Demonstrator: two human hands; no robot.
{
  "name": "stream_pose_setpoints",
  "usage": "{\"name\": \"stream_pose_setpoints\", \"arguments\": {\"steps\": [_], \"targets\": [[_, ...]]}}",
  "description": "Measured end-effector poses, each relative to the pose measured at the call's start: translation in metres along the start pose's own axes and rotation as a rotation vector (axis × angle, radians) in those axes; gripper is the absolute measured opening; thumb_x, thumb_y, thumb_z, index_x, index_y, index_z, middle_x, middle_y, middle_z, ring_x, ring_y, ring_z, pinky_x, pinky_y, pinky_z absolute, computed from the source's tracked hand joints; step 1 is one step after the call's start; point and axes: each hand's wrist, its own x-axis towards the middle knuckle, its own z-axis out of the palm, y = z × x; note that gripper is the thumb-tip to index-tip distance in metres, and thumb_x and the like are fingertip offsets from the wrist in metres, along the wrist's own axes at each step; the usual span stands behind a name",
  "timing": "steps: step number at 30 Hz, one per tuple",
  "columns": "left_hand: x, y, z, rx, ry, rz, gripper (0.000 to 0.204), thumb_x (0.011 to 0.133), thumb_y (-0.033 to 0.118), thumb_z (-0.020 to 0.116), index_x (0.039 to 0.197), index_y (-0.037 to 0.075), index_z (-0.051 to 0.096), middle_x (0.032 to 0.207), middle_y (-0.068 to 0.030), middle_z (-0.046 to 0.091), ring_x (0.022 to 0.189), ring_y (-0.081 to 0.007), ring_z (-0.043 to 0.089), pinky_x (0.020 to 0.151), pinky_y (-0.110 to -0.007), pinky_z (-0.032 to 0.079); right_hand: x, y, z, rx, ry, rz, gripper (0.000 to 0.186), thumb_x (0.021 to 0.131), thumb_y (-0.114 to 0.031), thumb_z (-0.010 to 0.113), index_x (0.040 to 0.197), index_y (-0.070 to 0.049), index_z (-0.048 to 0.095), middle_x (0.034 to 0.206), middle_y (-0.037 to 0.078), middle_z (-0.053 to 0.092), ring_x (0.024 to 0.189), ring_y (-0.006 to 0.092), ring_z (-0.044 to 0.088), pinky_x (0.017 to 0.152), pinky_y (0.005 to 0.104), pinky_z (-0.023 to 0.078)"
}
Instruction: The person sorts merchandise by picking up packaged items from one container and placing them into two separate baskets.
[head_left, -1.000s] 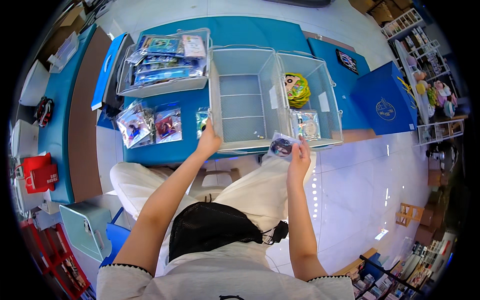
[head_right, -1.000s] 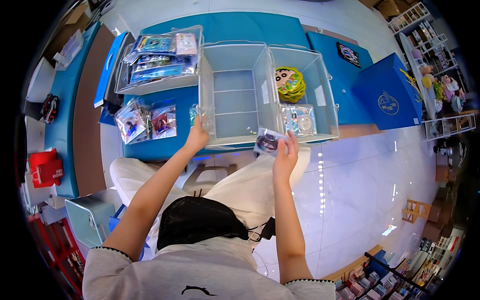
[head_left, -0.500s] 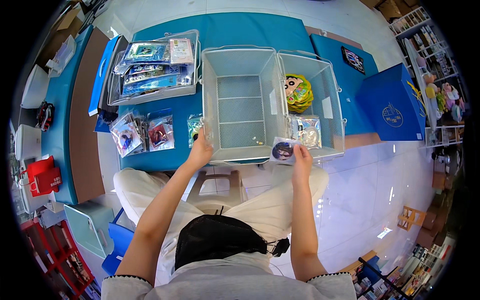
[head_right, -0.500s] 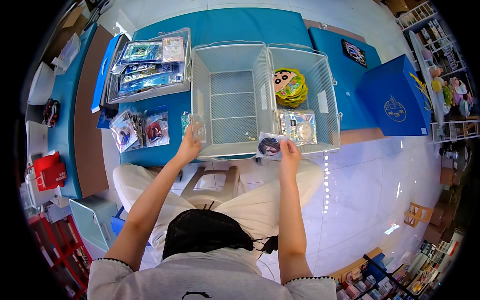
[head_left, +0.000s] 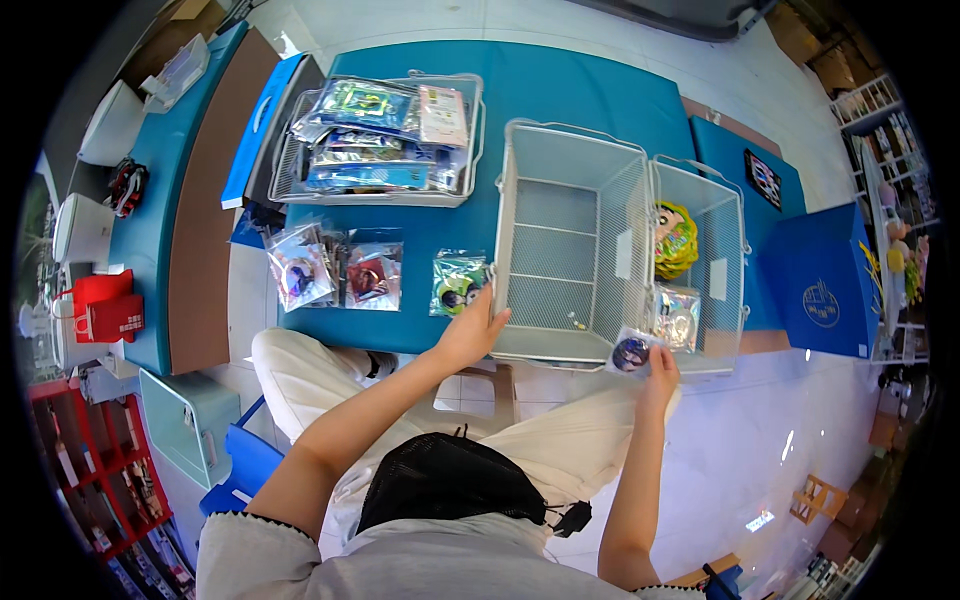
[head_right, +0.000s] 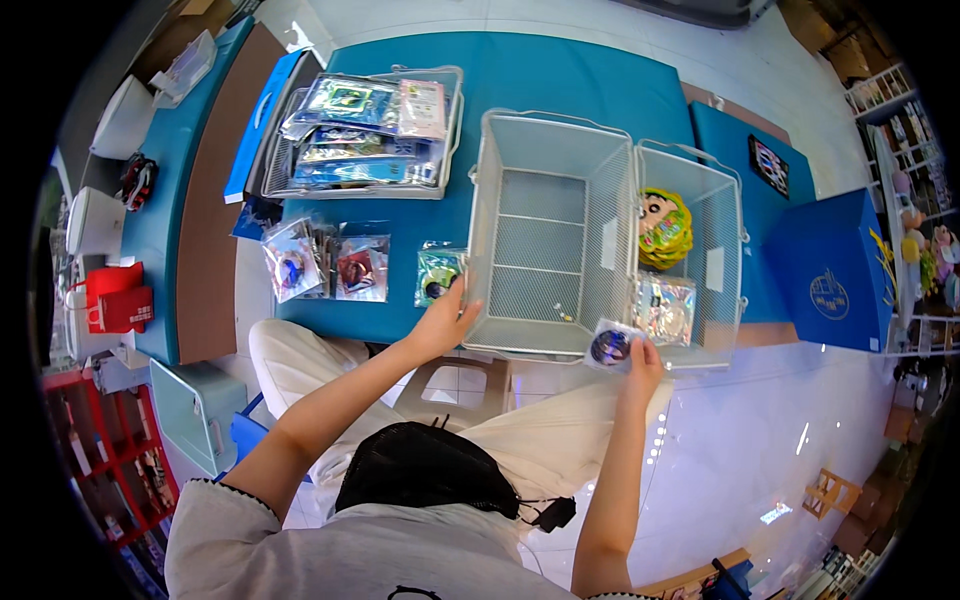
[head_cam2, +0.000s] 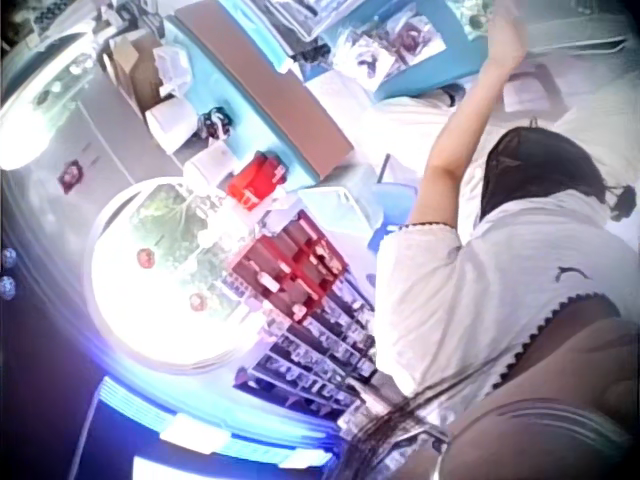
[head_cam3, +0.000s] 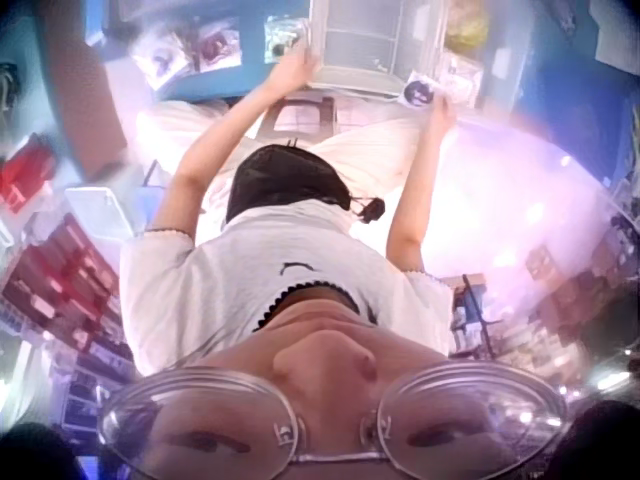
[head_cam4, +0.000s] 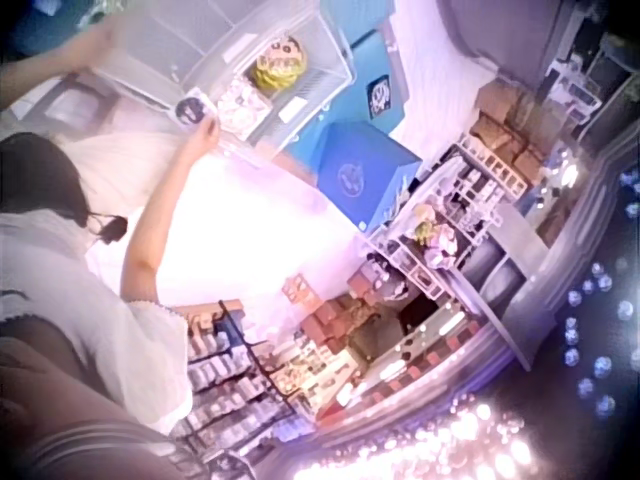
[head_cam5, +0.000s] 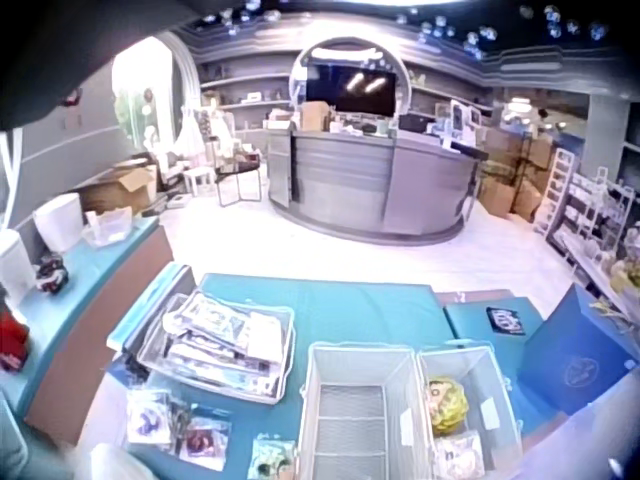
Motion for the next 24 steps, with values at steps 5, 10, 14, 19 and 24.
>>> {"name": "stream_pose_setpoints", "arguments": {"steps": [5, 10, 14, 19, 24], "targets": [[0.050, -0.010, -0.081, 0.562, 0.516, 0.519, 0.042, 0.067, 0.010, 0.060, 0.106, 0.006, 0.047, 0.111, -0.0106, 0.046, 0.107, -0.0284, 0.040, 0.094, -0.043, 0.026, -0.004, -0.008, 0.001, 0.011, 0.047, 0.056, 0.018, 0.081, -0.014, 0.055, 0.091, 0.001, 0.056, 0.080, 0.001, 0.056, 0.071, 0.0069, 0.049, 0.064, 0.0204, 0.039], [0.110, -0.042, -0.123, 0.826, 0.495, 0.473, 0.030, 0.064, 0.015, 0.063, 0.093, 0.010, 0.054, 0.093, -0.0024, 0.052, 0.089, -0.0208, 0.047, 0.079, -0.037, 0.034, -0.003, -0.009, 0.004, -0.016, 0.046, 0.050, 0.014, 0.082, -0.016, 0.053, 0.082, -0.002, 0.055, 0.075, -0.001, 0.053, 0.068, 0.0059, 0.047, 0.060, 0.0193, 0.037], [0.121, -0.051, -0.122, 0.836, 0.493, 0.641, 0.009, 0.064, 0.011, 0.058, 0.072, 0.013, 0.055, 0.075, 0.0042, 0.052, 0.074, -0.0143, 0.051, 0.072, -0.031, 0.037, -0.002, -0.007, -0.001, -0.050, 0.017, 0.066, 0.016, 0.083, -0.013, 0.052, 0.088, 0.001, 0.055, 0.081, 0.002, 0.055, 0.071, 0.0074, 0.048, 0.064, 0.0212, 0.039], [0.126, -0.053, -0.118, 0.757, 0.529, 0.705, 0.009, 0.061, 0.011, 0.061, 0.067, 0.013, 0.054, 0.073, 0.0038, 0.053, 0.071, -0.0142, 0.052, 0.068, -0.028, 0.038, -0.005, -0.008, 0.003, -0.034, 0.036, 0.053, 0.013, 0.083, -0.012, 0.050, 0.087, 0.000, 0.054, 0.080, 0.002, 0.054, 0.071, 0.0082, 0.048, 0.064, 0.0218, 0.039], [0.133, -0.046, -0.092, 0.639, 0.541, 0.848, 0.006, 0.063, 0.011, 0.055, 0.068, 0.014, 0.054, 0.072, 0.0041, 0.051, 0.072, -0.0125, 0.052, 0.068, -0.028, 0.038, -0.004, -0.012, -0.001, -0.001, -0.027, 0.047, 0.013, 0.083, -0.016, 0.050, 0.086, -0.003, 0.052, 0.079, 0.002, 0.053, 0.072, 0.0102, 0.050, 0.066, 0.0229, 0.039]]}}
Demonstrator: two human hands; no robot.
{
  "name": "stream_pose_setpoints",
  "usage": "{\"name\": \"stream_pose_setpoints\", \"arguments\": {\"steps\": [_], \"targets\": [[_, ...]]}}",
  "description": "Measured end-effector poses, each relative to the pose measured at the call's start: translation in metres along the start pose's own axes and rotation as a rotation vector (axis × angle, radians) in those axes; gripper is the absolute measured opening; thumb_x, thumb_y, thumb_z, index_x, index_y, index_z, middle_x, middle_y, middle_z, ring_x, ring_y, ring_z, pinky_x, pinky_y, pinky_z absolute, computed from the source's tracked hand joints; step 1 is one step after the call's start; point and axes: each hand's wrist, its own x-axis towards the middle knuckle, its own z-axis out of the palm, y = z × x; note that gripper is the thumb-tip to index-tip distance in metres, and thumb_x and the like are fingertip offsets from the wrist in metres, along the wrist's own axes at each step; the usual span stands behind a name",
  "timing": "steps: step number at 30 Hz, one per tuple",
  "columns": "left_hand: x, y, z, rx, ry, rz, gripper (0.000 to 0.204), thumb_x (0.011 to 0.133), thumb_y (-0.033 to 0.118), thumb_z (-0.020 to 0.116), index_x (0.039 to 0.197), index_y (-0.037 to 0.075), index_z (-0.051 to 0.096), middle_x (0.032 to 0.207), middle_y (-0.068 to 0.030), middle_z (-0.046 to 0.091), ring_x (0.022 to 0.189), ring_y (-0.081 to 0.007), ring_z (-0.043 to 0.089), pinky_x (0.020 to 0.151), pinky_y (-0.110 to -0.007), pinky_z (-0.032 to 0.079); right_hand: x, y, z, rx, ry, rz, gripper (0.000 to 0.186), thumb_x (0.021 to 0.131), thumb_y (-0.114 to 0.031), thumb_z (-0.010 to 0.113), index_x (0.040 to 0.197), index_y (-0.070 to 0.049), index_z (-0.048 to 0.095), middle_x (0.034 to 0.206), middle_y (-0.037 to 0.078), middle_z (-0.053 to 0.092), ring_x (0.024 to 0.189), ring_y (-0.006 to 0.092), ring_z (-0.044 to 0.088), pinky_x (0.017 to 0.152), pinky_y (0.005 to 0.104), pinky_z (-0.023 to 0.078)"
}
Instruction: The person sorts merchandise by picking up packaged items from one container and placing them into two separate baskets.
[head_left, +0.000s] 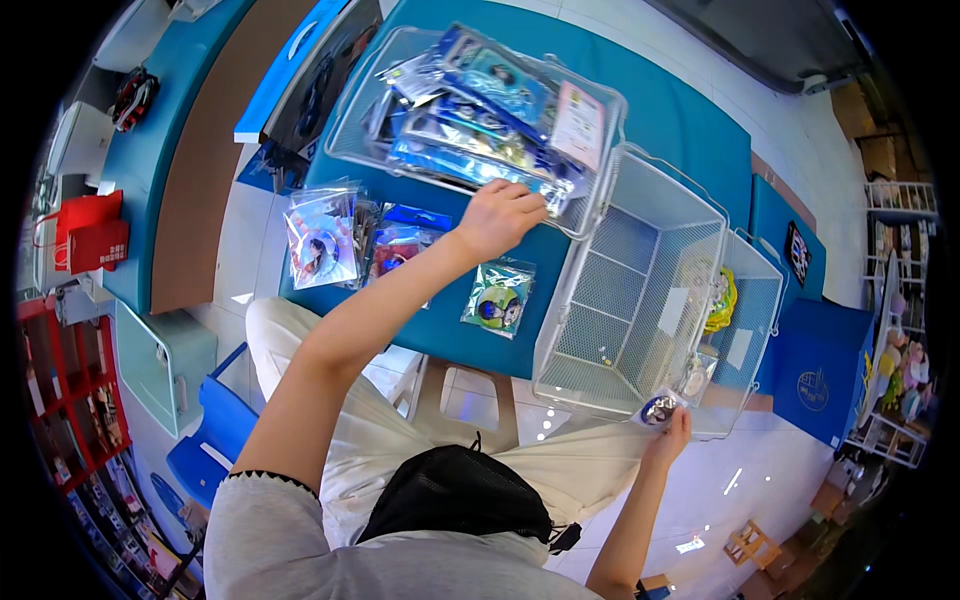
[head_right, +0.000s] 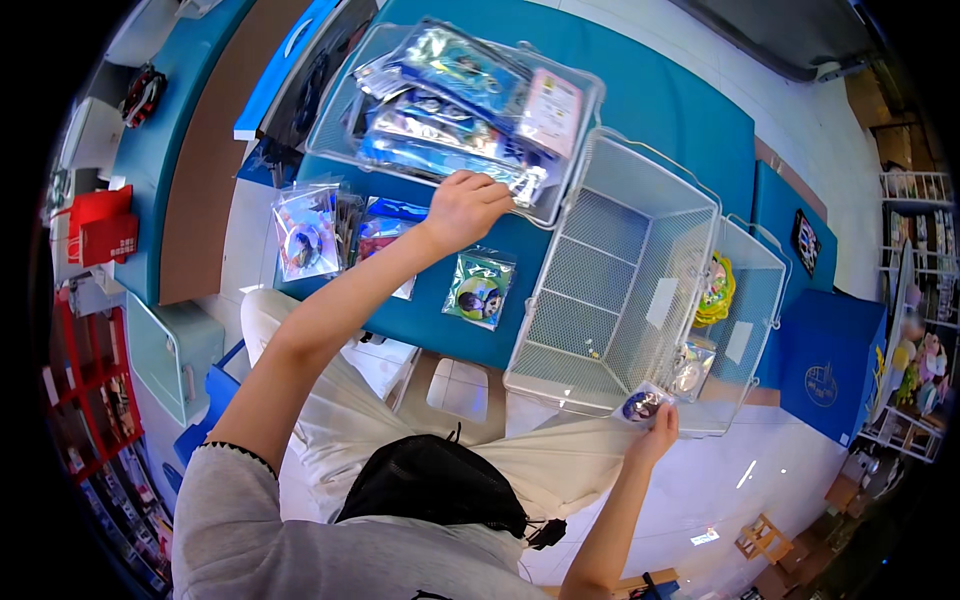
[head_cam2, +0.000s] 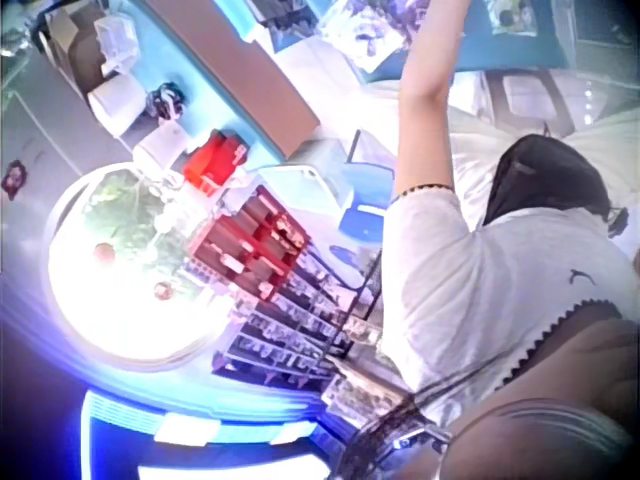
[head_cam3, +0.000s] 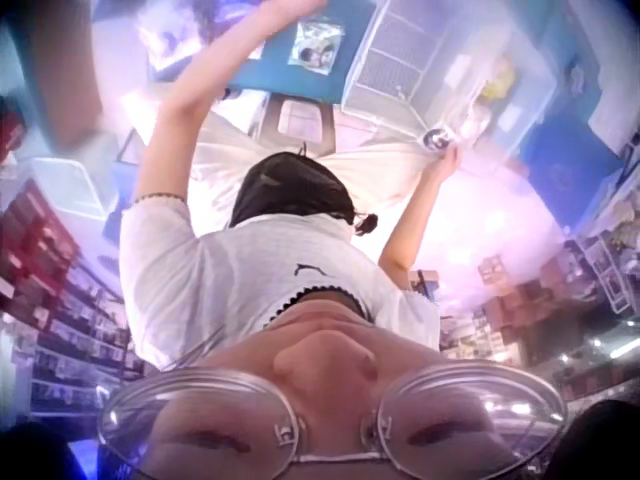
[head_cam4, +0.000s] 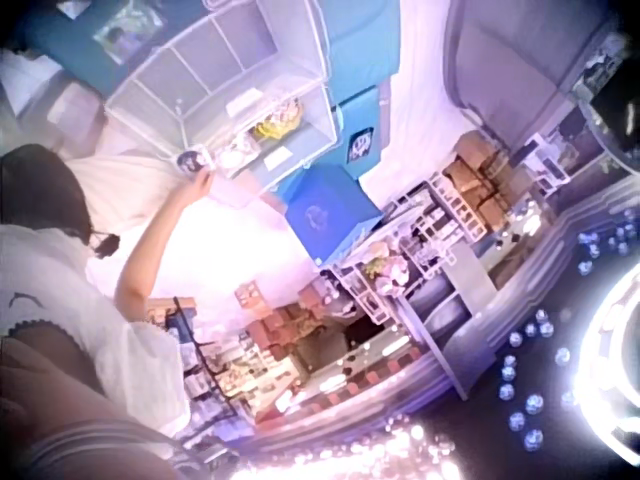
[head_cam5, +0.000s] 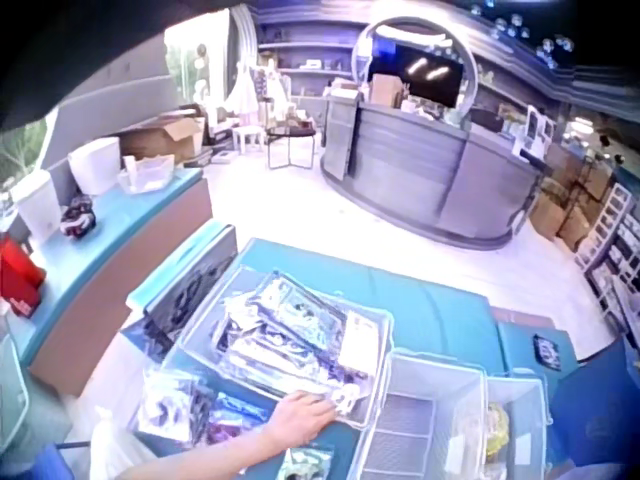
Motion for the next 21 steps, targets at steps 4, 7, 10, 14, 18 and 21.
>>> {"name": "stream_pose_setpoints", "arguments": {"steps": [4, 7, 10, 14, 18, 21], "targets": [[0.001, 0.004, -0.004, 0.014, -0.162, -0.038, 0.009, 0.065, 0.011, 0.054, 0.074, 0.013, 0.055, 0.078, 0.0034, 0.051, 0.077, -0.0131, 0.051, 0.073, -0.028, 0.037, -0.001, -0.010, 0.010, -0.034, 0.073, 0.039, 0.017, 0.084, -0.017, 0.049, 0.092, -0.002, 0.051, 0.086, 0.003, 0.054, 0.077, 0.0107, 0.051, 0.069, 0.0253, 0.040], [0.002, 0.008, -0.008, 0.059, -0.140, -0.063, 0.009, 0.066, 0.011, 0.054, 0.075, 0.012, 0.055, 0.080, 0.0036, 0.052, 0.082, -0.0138, 0.050, 0.078, -0.031, 0.036, 0.003, -0.009, 0.007, -0.039, 0.076, 0.041, 0.019, 0.083, -0.018, 0.050, 0.093, -0.002, 0.051, 0.088, 0.004, 0.054, 0.080, 0.0118, 0.051, 0.072, 0.0258, 0.040], [-0.005, 0.023, -0.038, 0.008, -0.115, -0.190, 0.029, 0.067, 0.015, 0.059, 0.096, 0.014, 0.053, 0.099, -0.0005, 0.050, 0.101, -0.0183, 0.043, 0.091, -0.041, 0.027, 0.006, -0.007, 0.005, -0.049, 0.071, 0.028, 0.016, 0.083, -0.018, 0.051, 0.088, -0.003, 0.051, 0.084, 0.004, 0.054, 0.077, 0.0120, 0.051, 0.070, 0.0257, 0.041], [-0.053, 0.019, -0.107, 0.008, 0.021, -0.597, 0.053, 0.063, 0.019, 0.064, 0.111, 0.010, 0.046, 0.117, -0.0112, 0.041, 0.114, -0.0300, 0.033, 0.095, -0.048, 0.017, 0.006, -0.007, 0.005, -0.048, 0.057, -0.010, 0.018, 0.083, -0.017, 0.051, 0.092, -0.002, 0.051, 0.089, 0.005, 0.054, 0.079, 0.0127, 0.051, 0.071, 0.0259, 0.040], [-0.125, -0.025, -0.135, 0.521, 0.012, -1.048, 0.081, 0.067, 0.037, 0.062, 0.128, 0.003, 0.022, 0.133, -0.0214, 0.017, 0.122, -0.0387, 0.016, 0.092, -0.059, 0.014, 0.009, -0.006, 0.007, -0.046, 0.070, -0.036, 0.020, 0.082, -0.017, 0.051, 0.094, -0.001, 0.051, 0.091, 0.005, 0.053, 0.081, 0.0126, 0.051, 0.074, 0.0265, 0.039], [-0.149, -0.051, -0.136, 0.400, -0.263, -1.375, 0.095, 0.061, 0.047, 0.065, 0.130, 0.003, 0.016, 0.134, -0.0224, 0.013, 0.123, -0.0395, 0.015, 0.092, -0.061, 0.013, 0.015, 0.000, 0.005, -0.057, 0.062, -0.033, 0.021, 0.082, -0.016, 0.052, 0.095, 0.000, 0.051, 0.091, 0.005, 0.054, 0.082, 0.0129, 0.051, 0.076, 0.0265, 0.039]]}}
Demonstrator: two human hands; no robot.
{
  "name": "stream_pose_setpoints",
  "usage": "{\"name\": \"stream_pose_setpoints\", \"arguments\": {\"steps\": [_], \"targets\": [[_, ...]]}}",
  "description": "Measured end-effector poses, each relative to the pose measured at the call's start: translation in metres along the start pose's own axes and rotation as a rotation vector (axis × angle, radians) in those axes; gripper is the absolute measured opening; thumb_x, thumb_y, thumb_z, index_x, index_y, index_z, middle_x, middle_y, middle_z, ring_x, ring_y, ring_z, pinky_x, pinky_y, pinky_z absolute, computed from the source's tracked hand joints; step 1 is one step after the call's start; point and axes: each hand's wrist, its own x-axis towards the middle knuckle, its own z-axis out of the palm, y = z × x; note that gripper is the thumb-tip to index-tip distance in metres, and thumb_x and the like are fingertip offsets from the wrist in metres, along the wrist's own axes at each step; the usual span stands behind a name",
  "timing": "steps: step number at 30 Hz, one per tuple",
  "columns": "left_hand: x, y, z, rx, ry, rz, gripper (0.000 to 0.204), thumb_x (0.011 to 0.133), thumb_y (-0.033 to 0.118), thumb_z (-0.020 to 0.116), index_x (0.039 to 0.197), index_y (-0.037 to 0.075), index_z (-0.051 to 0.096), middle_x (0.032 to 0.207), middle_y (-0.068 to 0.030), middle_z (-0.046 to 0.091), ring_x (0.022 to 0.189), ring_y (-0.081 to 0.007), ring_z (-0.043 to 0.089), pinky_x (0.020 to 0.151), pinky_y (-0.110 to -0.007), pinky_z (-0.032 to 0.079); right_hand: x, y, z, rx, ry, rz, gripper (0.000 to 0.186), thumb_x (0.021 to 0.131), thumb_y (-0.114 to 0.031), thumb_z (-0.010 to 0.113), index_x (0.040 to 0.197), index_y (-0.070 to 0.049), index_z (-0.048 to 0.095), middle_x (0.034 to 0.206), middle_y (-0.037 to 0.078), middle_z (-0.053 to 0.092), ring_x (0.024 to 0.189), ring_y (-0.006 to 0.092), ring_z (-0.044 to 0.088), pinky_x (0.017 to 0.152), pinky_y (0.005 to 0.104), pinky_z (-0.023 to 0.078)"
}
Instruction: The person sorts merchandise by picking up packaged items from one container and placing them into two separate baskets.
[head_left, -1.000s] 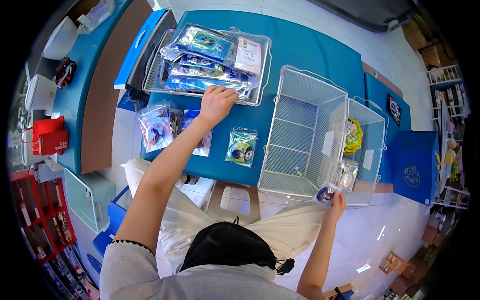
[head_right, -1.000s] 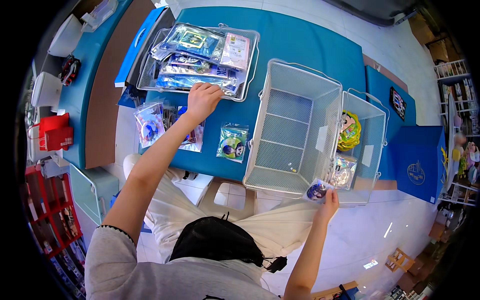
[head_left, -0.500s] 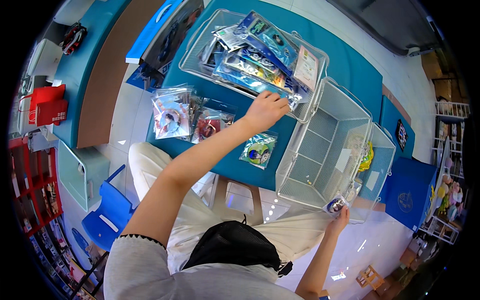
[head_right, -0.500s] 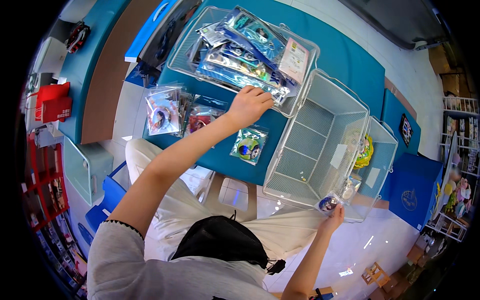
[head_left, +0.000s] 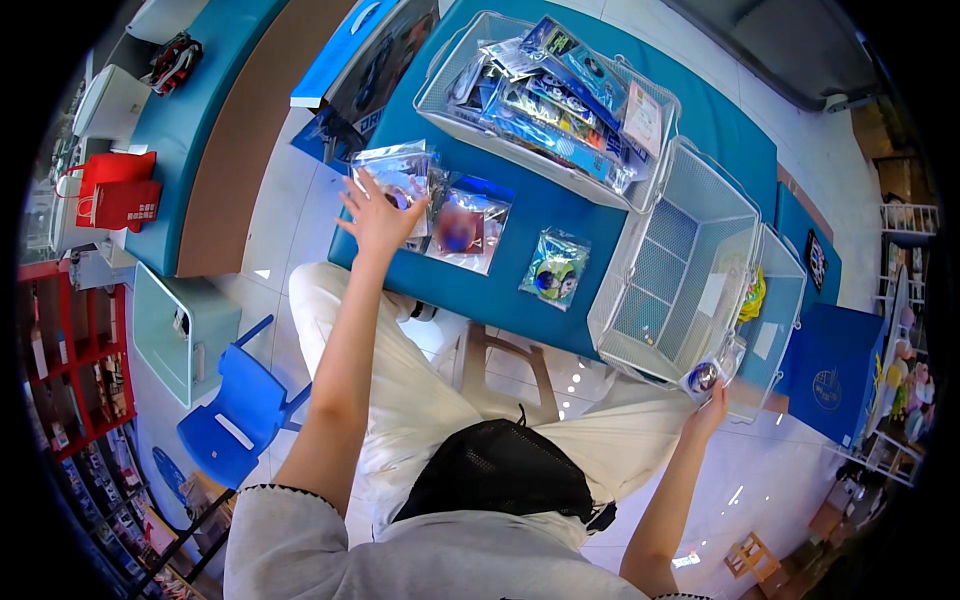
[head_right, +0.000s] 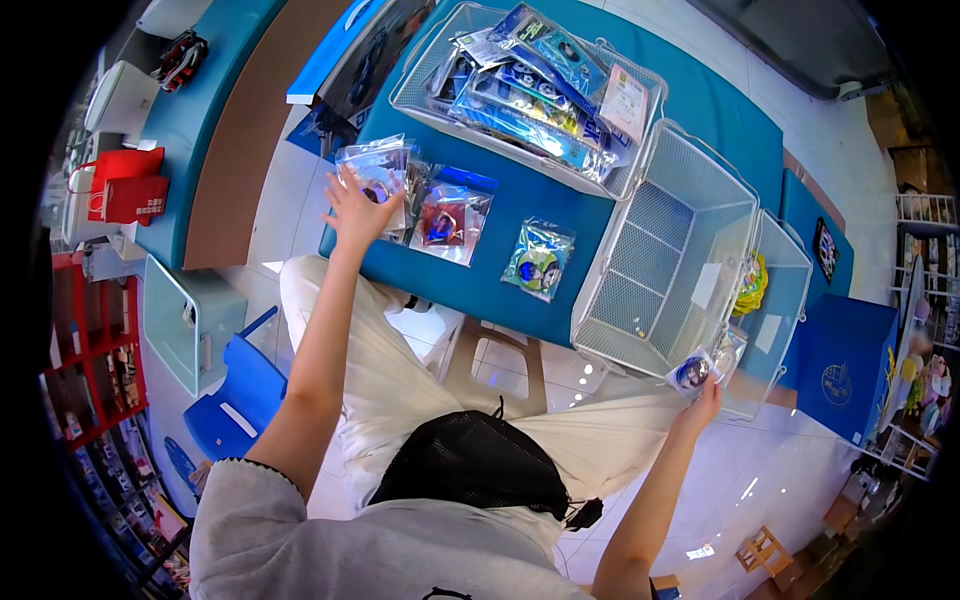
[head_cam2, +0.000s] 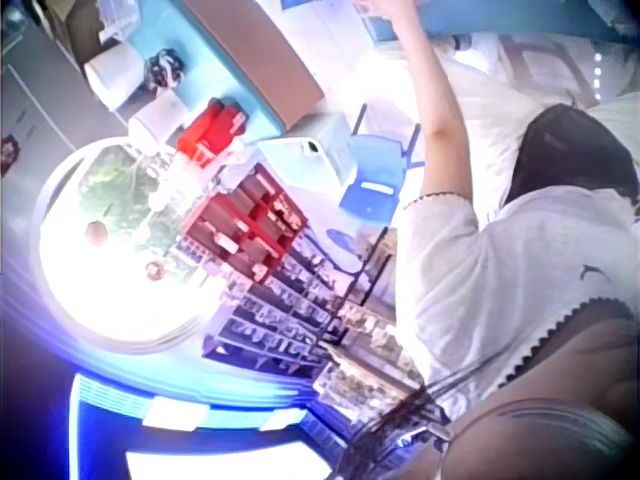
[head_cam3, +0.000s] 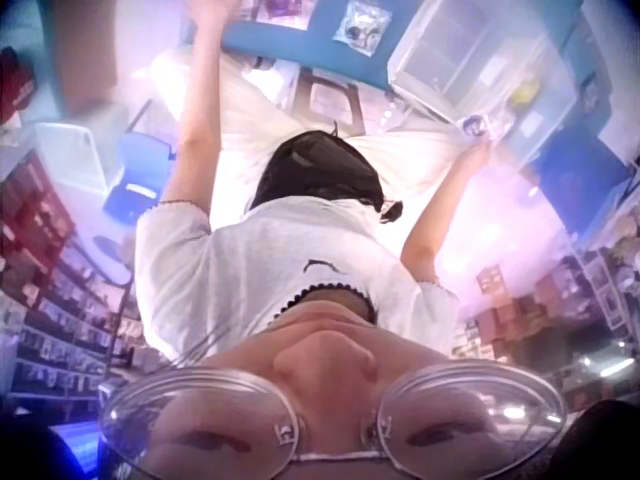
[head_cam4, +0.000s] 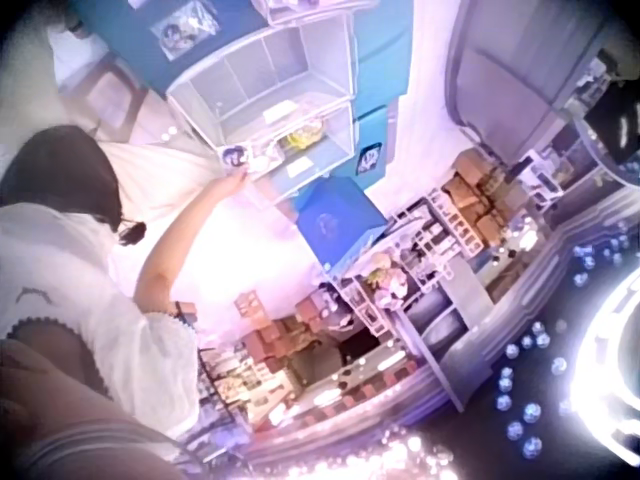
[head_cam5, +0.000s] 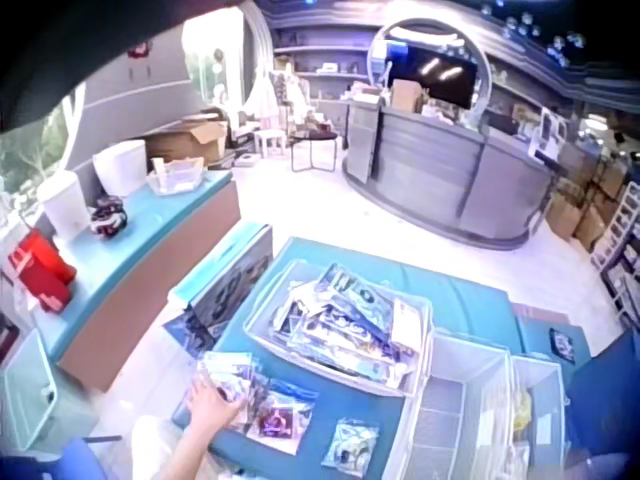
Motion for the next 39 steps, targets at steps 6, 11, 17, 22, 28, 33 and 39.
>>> {"name": "stream_pose_setpoints", "arguments": {"steps": [6, 11, 17, 22, 28, 33, 39], "targets": [[0.018, -0.011, 0.006, 0.099, -0.156, 0.244, 0.107, 0.050, 0.051, 0.068, 0.131, 0.006, 0.013, 0.134, -0.0239, 0.011, 0.122, -0.0432, 0.013, 0.089, -0.064, 0.013, 0.009, 0.006, -0.003, 0.056, -0.003, -0.010, 0.022, 0.081, -0.016, 0.052, 0.097, -0.001, 0.053, 0.092, 0.005, 0.055, 0.084, 0.0144, 0.052, 0.076, 0.0279, 0.039], [0.008, -0.014, 0.001, 0.041, 0.135, 0.430, 0.088, 0.060, 0.044, 0.066, 0.126, 0.004, 0.024, 0.132, -0.0213, 0.019, 0.121, -0.0358, 0.022, 0.091, -0.057, 0.020, 0.005, 0.004, 0.000, 0.044, 0.023, 0.017, 0.024, 0.081, -0.019, 0.053, 0.097, -0.001, 0.052, 0.094, 0.005, 0.054, 0.086, 0.0136, 0.051, 0.075, 0.0271, 0.039], [-0.066, -0.037, 0.023, -0.790, 0.392, -0.120, 0.072, 0.069, 0.043, 0.063, 0.119, 0.003, 0.031, 0.125, -0.0147, 0.029, 0.110, -0.0241, 0.036, 0.083, -0.044, 0.034, 0.007, 0.008, 0.000, 0.035, 0.042, -0.019, 0.029, 0.081, -0.022, 0.054, 0.101, 0.000, 0.051, 0.094, 0.006, 0.055, 0.084, 0.0146, 0.053, 0.074, 0.0272, 0.040], [-0.046, -0.043, 0.038, -1.681, -0.365, -1.020, 0.081, 0.067, 0.056, 0.058, 0.123, 0.008, 0.025, 0.122, -0.0106, 0.029, 0.110, -0.0263, 0.033, 0.085, -0.045, 0.033, 0.013, 0.011, -0.004, 0.003, 0.019, -0.035, 0.031, 0.081, -0.022, 0.054, 0.102, 0.000, 0.051, 0.094, 0.006, 0.056, 0.084, 0.0154, 0.054, 0.073, 0.0285, 0.042], [-0.005, -0.035, 0.036, -1.636, -0.698, -0.982, 0.069, 0.062, 0.065, 0.055, 0.112, 0.020, 0.043, 0.113, -0.0042, 0.037, 0.099, -0.0240, 0.033, 0.085, -0.041, 0.031, 0.007, 0.007, 0.002, 0.059, 0.038, -0.013, 0.028, 0.081, -0.020, 0.054, 0.101, -0.001, 0.051, 0.095, 0.006, 0.056, 0.084, 0.0148, 0.054, 0.074, 0.0280, 0.042], [0.021, -0.020, 0.031, -1.591, -0.675, -1.025, 0.063, 0.061, 0.059, 0.060, 0.109, 0.021, 0.045, 0.109, -0.0066, 0.035, 0.099, -0.0247, 0.033, 0.085, -0.046, 0.030, 0.014, 0.012, -0.007, 0.024, 0.018, -0.024, 0.026, 0.081, -0.020, 0.054, 0.099, -0.001, 0.053, 0.093, 0.005, 0.056, 0.084, 0.0138, 0.053, 0.073, 0.0273, 0.042], [0.037, -0.019, 0.032, -1.565, -0.708, -1.017, 0.073, 0.059, 0.064, 0.057, 0.114, 0.018, 0.043, 0.117, -0.0076, 0.036, 0.108, -0.0264, 0.028, 0.089, -0.050, 0.025, 0.008, 0.009, 0.005, 0.048, 0.064, -0.014, 0.025, 0.081, -0.019, 0.054, 0.096, 0.001, 0.054, 0.091, 0.006, 0.056, 0.082, 0.0133, 0.052, 0.074, 0.0259, 0.040]]}}
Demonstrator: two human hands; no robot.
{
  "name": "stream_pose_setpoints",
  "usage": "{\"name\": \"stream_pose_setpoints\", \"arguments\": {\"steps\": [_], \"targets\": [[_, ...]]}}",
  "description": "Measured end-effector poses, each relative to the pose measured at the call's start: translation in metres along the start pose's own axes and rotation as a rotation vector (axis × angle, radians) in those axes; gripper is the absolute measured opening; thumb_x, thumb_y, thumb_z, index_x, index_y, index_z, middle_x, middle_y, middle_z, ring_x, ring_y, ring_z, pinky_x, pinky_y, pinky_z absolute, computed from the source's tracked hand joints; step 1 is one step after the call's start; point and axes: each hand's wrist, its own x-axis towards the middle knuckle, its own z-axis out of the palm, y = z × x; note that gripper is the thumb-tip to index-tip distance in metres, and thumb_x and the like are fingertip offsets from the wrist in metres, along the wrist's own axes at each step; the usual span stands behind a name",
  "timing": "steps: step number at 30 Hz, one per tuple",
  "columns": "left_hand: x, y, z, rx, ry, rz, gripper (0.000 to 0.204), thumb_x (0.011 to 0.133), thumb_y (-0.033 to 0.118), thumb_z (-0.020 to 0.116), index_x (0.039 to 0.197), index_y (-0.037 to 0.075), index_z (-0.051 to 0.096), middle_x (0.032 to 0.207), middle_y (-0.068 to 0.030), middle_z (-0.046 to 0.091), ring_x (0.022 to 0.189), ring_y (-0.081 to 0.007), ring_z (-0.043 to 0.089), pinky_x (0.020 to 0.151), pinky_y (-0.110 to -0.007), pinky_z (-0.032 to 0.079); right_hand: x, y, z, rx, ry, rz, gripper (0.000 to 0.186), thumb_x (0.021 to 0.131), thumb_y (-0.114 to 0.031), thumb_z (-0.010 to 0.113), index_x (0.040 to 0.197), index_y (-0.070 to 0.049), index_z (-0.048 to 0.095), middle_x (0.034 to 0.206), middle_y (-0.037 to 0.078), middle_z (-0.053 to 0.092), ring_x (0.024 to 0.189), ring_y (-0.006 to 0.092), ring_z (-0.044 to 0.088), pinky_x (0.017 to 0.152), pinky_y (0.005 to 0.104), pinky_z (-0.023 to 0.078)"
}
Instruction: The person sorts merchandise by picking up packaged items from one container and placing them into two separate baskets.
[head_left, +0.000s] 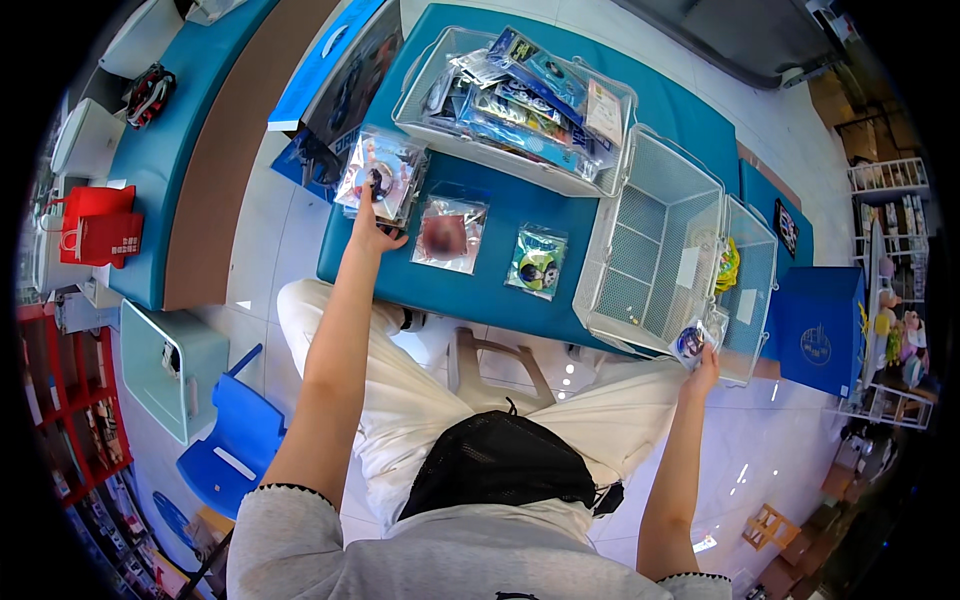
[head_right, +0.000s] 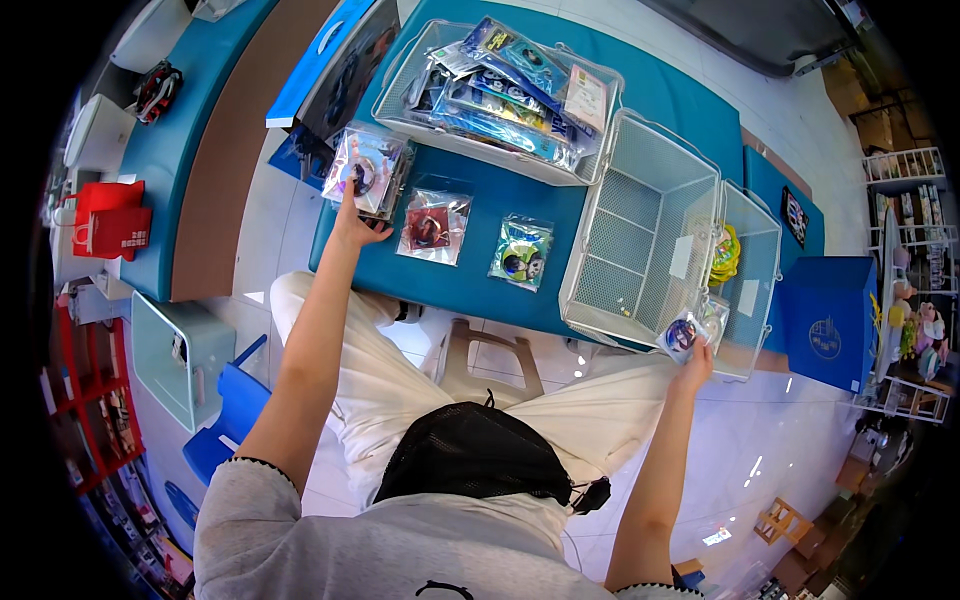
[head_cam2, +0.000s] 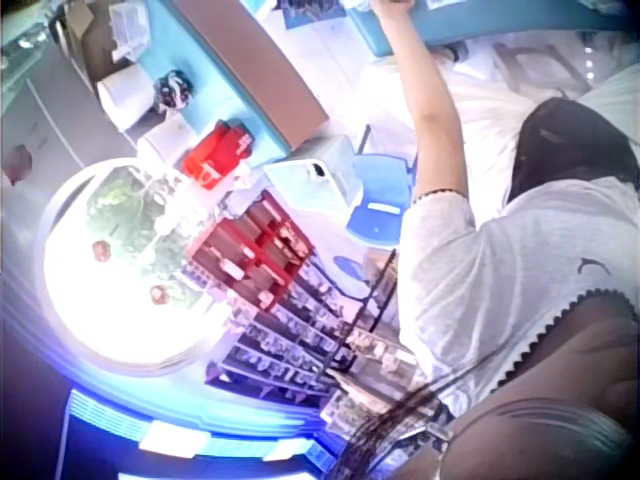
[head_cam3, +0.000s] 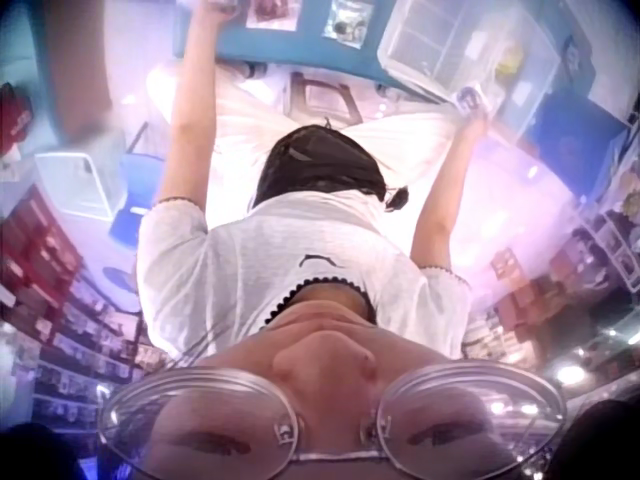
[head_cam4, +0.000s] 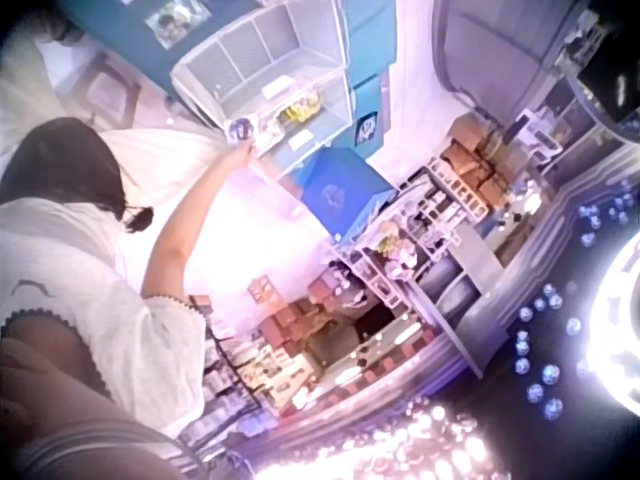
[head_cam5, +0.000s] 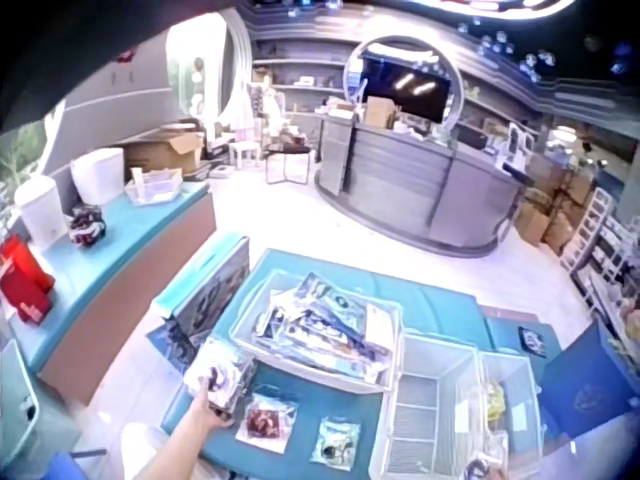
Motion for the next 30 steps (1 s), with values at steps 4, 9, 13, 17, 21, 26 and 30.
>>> {"name": "stream_pose_setpoints", "arguments": {"steps": [4, 9, 13, 17, 21, 26, 30], "targets": [[-0.053, -0.047, 0.033, 0.027, -0.018, 0.151, 0.074, 0.068, 0.056, 0.054, 0.121, 0.010, 0.032, 0.124, -0.0115, 0.030, 0.114, -0.0292, 0.030, 0.091, -0.049, 0.025, 0.001, 0.000, -0.005, -0.003, 0.018, -0.026, 0.024, 0.081, -0.019, 0.054, 0.096, 0.001, 0.054, 0.090, 0.005, 0.056, 0.080, 0.0129, 0.052, 0.073, 0.0255, 0.040], [-0.071, -0.106, 0.111, 0.137, -0.576, 0.046, 0.075, 0.077, 0.028, 0.055, 0.129, 0.000, 0.009, 0.129, -0.0185, 0.021, 0.110, -0.0309, 0.036, 0.089, -0.043, 0.032, -0.003, 0.002, 0.001, 0.012, 0.069, -0.028, 0.023, 0.081, -0.018, 0.054, 0.095, 0.000, 0.054, 0.088, 0.004, 0.056, 0.077, 0.0115, 0.052, 0.070, 0.0240, 0.041], [-0.032, -0.126, 0.181, 0.013, -0.639, -0.069, 0.046, 0.078, 0.024, 0.053, 0.113, 0.001, 0.033, 0.114, -0.0180, 0.034, 0.102, -0.0338, 0.039, 0.086, -0.047, 0.033, -0.010, 0.001, 0.007, -0.024, 0.043, -0.018, 0.020, 0.083, -0.017, 0.052, 0.094, -0.001, 0.055, 0.086, 0.004, 0.056, 0.075, 0.0112, 0.052, 0.066, 0.0237, 0.042], [-0.011, -0.135, 0.205, -0.228, -0.713, -0.130, 0.041, 0.075, 0.002, 0.035, 0.115, -0.002, 0.030, 0.120, -0.0197, 0.033, 0.112, -0.0358, 0.034, 0.093, -0.054, 0.028, -0.010, 0.008, -0.001, 0.015, 0.031, -0.027, 0.018, 0.083, -0.017, 0.050, 0.091, 0.000, 0.054, 0.084, 0.004, 0.056, 0.073, 0.0108, 0.052, 0.065, 0.0228, 0.042], [-0.028, -0.131, 0.213, -0.173, -0.644, -0.101, 0.048, 0.071, -0.004, 0.030, 0.119, -0.005, 0.025, 0.122, -0.0222, 0.031, 0.114, -0.0380, 0.032, 0.094, -0.056, 0.027, -0.020, 0.001, 0.004, 0.049, 0.062, -0.032, 0.015, 0.083, -0.016, 0.050, 0.086, -0.001, 0.054, 0.082, 0.003, 0.056, 0.071, 0.0096, 0.051, 0.064, 0.0227, 0.042], [-0.014, -0.129, 0.233, -0.252, -0.647, -0.136, 0.044, 0.073, -0.006, 0.027, 0.117, -0.006, 0.025, 0.119, -0.0229, 0.031, 0.113, -0.0372, 0.032, 0.095, -0.053, 0.029, -0.020, 0.005, 0.001, 0.033, 0.076, 0.008, 0.011, 0.082, -0.012, 0.051, 0.081, -0.002, 0.054, 0.076, 0.001, 0.054, 0.069, 0.0082, 0.048, 0.063, 0.0210, 0.039], [-0.028, -0.126, 0.241, -0.221, -0.626, -0.132, 0.044, 0.075, -0.006, 0.025, 0.119, -0.005, 0.023, 0.121, -0.0225, 0.029, 0.113, -0.0362, 0.032, 0.095, -0.052, 0.029, -0.027, -0.004, 0.009, 0.031, 0.124, 0.039, 0.010, 0.082, -0.011, 0.052, 0.080, -0.002, 0.054, 0.076, 0.000, 0.054, 0.068, 0.0077, 0.047, 0.063, 0.0205, 0.038]]}}
